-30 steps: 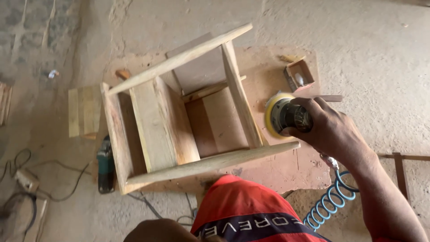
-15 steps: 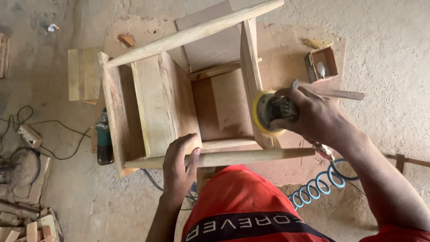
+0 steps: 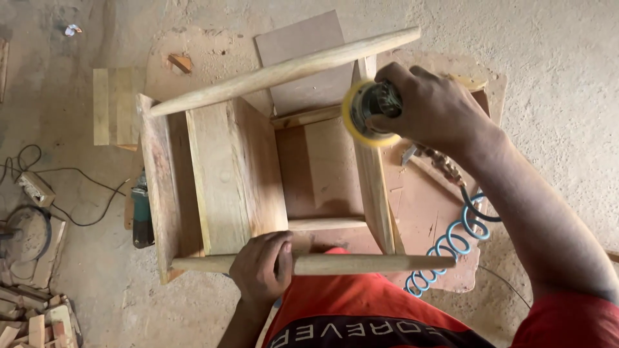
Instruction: Sanding the surface of a wooden chair using a power sander.
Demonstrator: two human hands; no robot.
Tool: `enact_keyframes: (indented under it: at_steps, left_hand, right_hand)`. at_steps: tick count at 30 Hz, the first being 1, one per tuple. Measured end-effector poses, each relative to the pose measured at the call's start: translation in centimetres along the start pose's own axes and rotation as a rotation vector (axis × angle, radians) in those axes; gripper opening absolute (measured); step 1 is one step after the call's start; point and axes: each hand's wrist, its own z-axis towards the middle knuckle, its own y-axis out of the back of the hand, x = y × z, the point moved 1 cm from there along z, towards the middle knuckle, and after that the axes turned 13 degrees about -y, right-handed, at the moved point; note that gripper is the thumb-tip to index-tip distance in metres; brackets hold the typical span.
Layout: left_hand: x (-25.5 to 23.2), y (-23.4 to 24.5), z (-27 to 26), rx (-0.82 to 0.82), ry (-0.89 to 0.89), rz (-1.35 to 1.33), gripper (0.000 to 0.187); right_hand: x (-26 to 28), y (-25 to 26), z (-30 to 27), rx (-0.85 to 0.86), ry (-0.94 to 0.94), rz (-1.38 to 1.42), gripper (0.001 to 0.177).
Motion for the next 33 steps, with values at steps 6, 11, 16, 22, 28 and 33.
enact_keyframes:
  at_steps: [6,11,16,22,28,33]
  left_hand:
    - [0.2,-0.3,-0.4,-0.001,0.021,0.016,0.012]
    - [0.2,-0.2,-0.2,0.010,0.038,0.000,0.011]
    - [0.1,0.1,0.1,0.049,0.039,-0.008,0.010]
    - [0.3,0.0,-0.1,0.039,0.016,-0.008,0.009]
    - [0.0,0.2,0.6,0.025,-0.007,-0.009,0.009]
    - [0.3,-0.1,0.2,0.008,0.001,-0.007,0.009]
  right_hand:
    - [0.7,1.7,3.0,-0.039,0.046,-0.059,0.053]
    - [1.8,2.2,3.6,0.010,0.015,-0.077,0.053]
    - [1.9,3.3,3.9,0.089,-0.027,-0.032,0.052]
    - [0.3,3.5,3.9,0.287,-0.392,0.068,0.055]
    - [-1.0,1.3,1.3,0.256,-0.383,0.145,0.054]
    - [0.2,0.8,-0.4,0.081,-0.068,0.067,0.054]
